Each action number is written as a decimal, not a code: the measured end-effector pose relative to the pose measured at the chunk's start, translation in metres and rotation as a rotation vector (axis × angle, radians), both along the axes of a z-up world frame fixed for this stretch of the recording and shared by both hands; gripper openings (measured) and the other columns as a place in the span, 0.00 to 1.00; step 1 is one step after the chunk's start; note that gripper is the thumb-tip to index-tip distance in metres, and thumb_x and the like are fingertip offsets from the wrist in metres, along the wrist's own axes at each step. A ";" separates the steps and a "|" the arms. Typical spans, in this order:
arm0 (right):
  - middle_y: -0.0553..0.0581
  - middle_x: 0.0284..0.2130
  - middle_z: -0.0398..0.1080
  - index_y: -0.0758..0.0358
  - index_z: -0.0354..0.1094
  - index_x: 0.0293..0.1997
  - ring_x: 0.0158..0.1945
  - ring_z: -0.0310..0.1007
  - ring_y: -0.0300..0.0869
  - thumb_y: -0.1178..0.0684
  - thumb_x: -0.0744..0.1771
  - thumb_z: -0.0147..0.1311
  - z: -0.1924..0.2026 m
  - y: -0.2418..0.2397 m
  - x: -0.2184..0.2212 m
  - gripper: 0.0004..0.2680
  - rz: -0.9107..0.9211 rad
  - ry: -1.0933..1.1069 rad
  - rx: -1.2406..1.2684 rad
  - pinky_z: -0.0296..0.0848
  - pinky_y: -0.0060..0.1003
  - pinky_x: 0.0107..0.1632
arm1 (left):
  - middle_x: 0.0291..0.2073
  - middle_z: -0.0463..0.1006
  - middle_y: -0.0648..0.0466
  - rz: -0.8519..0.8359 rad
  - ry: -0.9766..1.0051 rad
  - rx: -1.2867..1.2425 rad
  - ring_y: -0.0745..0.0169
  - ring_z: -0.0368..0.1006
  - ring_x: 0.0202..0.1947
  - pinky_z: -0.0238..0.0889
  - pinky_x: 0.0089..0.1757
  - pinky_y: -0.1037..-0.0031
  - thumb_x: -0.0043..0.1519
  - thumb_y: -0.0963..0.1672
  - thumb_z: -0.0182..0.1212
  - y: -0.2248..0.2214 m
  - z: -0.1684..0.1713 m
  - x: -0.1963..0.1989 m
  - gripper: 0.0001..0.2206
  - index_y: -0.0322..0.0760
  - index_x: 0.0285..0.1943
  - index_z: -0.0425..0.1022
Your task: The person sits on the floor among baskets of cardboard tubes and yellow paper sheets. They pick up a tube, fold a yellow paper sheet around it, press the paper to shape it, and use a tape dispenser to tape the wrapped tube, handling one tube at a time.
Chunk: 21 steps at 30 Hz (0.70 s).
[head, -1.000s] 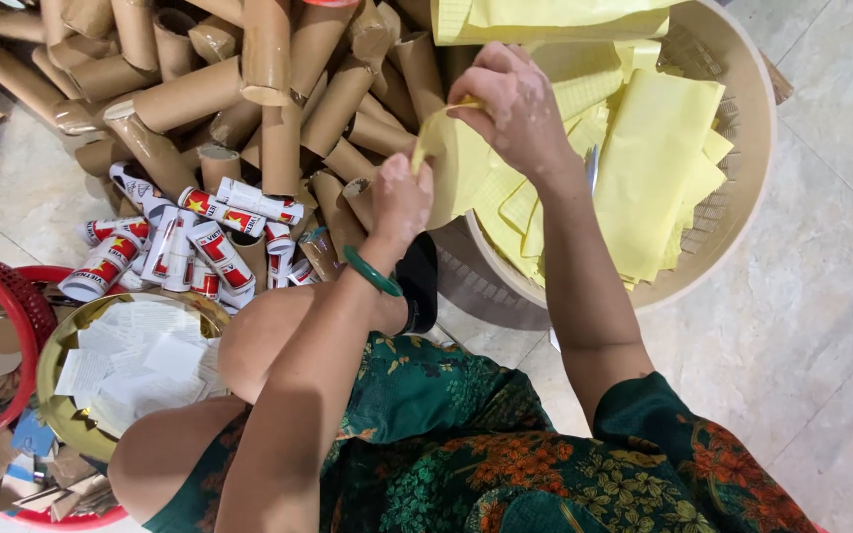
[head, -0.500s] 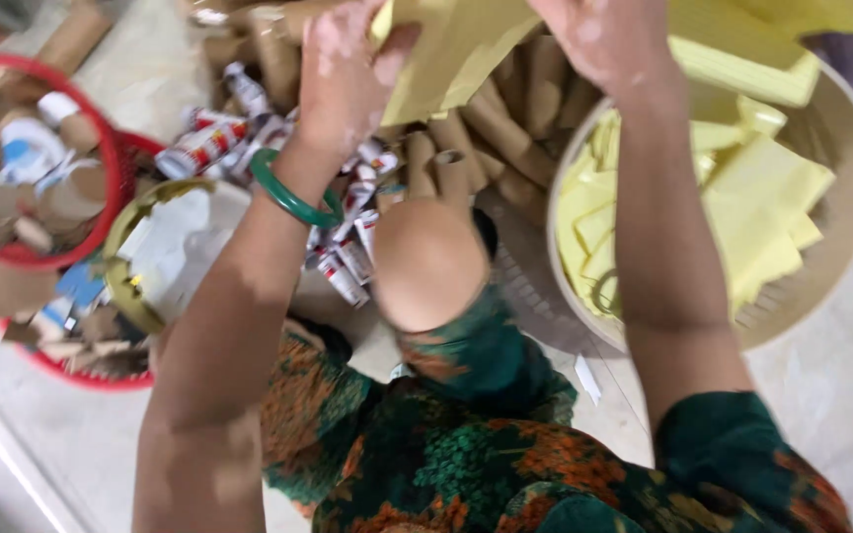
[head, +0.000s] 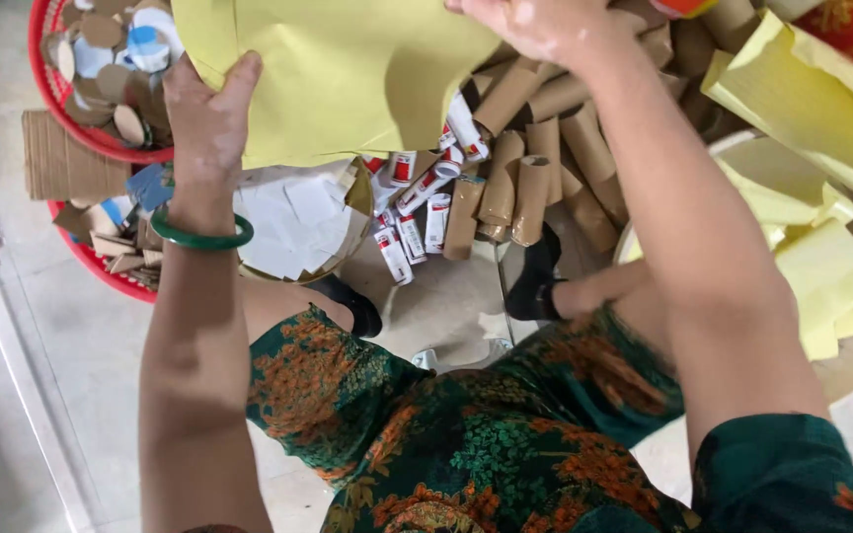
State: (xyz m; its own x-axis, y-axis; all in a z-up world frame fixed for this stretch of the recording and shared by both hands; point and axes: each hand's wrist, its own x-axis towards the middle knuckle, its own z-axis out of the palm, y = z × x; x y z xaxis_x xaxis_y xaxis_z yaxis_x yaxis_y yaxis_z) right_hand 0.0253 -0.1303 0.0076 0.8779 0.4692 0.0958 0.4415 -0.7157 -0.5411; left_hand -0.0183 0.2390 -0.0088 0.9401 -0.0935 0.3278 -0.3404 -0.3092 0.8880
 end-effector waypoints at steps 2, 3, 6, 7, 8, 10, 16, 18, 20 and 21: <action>0.60 0.35 0.77 0.65 0.74 0.47 0.34 0.76 0.48 0.39 0.72 0.56 -0.026 0.015 0.001 0.16 -0.065 0.019 0.104 0.72 0.45 0.36 | 0.46 0.84 0.52 0.055 0.188 -0.140 0.65 0.79 0.44 0.73 0.48 0.73 0.67 0.41 0.64 0.028 -0.018 -0.003 0.12 0.27 0.57 0.79; 0.60 0.35 0.77 0.65 0.74 0.47 0.34 0.76 0.48 0.39 0.72 0.56 -0.031 0.027 -0.002 0.16 -0.063 0.011 0.109 0.72 0.45 0.36 | 0.46 0.84 0.52 0.057 0.179 -0.135 0.65 0.79 0.44 0.73 0.48 0.73 0.67 0.41 0.64 0.040 -0.023 0.001 0.12 0.27 0.57 0.79; 0.60 0.31 0.76 0.64 0.74 0.38 0.34 0.75 0.51 0.45 0.71 0.58 -0.049 0.047 -0.015 0.12 -0.093 -0.005 0.172 0.74 0.44 0.41 | 0.48 0.82 0.50 0.065 0.040 0.074 0.63 0.77 0.47 0.70 0.50 0.73 0.68 0.39 0.67 0.057 -0.037 0.007 0.13 0.24 0.59 0.76; 0.65 0.31 0.74 0.66 0.73 0.39 0.35 0.74 0.56 0.48 0.69 0.61 -0.053 0.048 -0.020 0.10 -0.080 -0.121 0.244 0.72 0.47 0.39 | 0.51 0.81 0.51 0.071 0.084 0.054 0.63 0.76 0.50 0.68 0.53 0.72 0.68 0.39 0.65 0.057 -0.039 0.004 0.14 0.25 0.61 0.75; 0.69 0.32 0.72 0.68 0.72 0.40 0.36 0.72 0.61 0.52 0.67 0.65 -0.058 0.048 -0.024 0.09 -0.062 -0.239 0.312 0.70 0.50 0.38 | 0.54 0.81 0.51 0.076 0.128 0.036 0.63 0.75 0.52 0.67 0.55 0.72 0.69 0.40 0.64 0.056 -0.041 0.001 0.15 0.26 0.63 0.75; 0.67 0.32 0.73 0.66 0.73 0.41 0.35 0.74 0.59 0.53 0.67 0.64 -0.066 0.059 -0.023 0.07 -0.086 -0.236 0.372 0.72 0.50 0.39 | 0.55 0.80 0.51 0.087 0.127 0.054 0.63 0.75 0.54 0.66 0.57 0.72 0.70 0.40 0.65 0.075 -0.060 0.008 0.15 0.26 0.64 0.74; 0.61 0.35 0.76 0.62 0.72 0.44 0.39 0.77 0.54 0.54 0.67 0.61 -0.076 0.066 -0.029 0.06 -0.073 -0.371 0.403 0.74 0.49 0.44 | 0.59 0.80 0.48 0.149 0.088 0.156 0.61 0.75 0.56 0.66 0.58 0.71 0.71 0.37 0.64 0.078 -0.057 0.008 0.16 0.23 0.67 0.73; 0.59 0.33 0.76 0.61 0.73 0.43 0.38 0.77 0.54 0.55 0.67 0.60 -0.067 0.061 -0.031 0.04 -0.084 -0.280 0.383 0.74 0.49 0.44 | 0.60 0.81 0.48 0.136 0.089 0.150 0.62 0.76 0.55 0.69 0.59 0.72 0.73 0.36 0.62 0.072 -0.059 0.015 0.13 0.22 0.66 0.74; 0.59 0.34 0.76 0.64 0.72 0.43 0.39 0.77 0.54 0.56 0.67 0.60 -0.065 0.058 -0.029 0.05 -0.093 -0.309 0.451 0.74 0.49 0.44 | 0.59 0.80 0.48 0.120 0.168 -0.194 0.64 0.78 0.55 0.73 0.58 0.73 0.70 0.35 0.61 0.067 -0.060 0.020 0.16 0.24 0.67 0.72; 0.59 0.34 0.76 0.64 0.72 0.43 0.39 0.77 0.54 0.56 0.67 0.60 -0.066 0.054 -0.028 0.05 -0.093 -0.308 0.453 0.74 0.49 0.44 | 0.59 0.80 0.48 0.121 0.168 -0.192 0.64 0.78 0.55 0.73 0.58 0.73 0.70 0.35 0.61 0.064 -0.060 0.024 0.16 0.24 0.67 0.72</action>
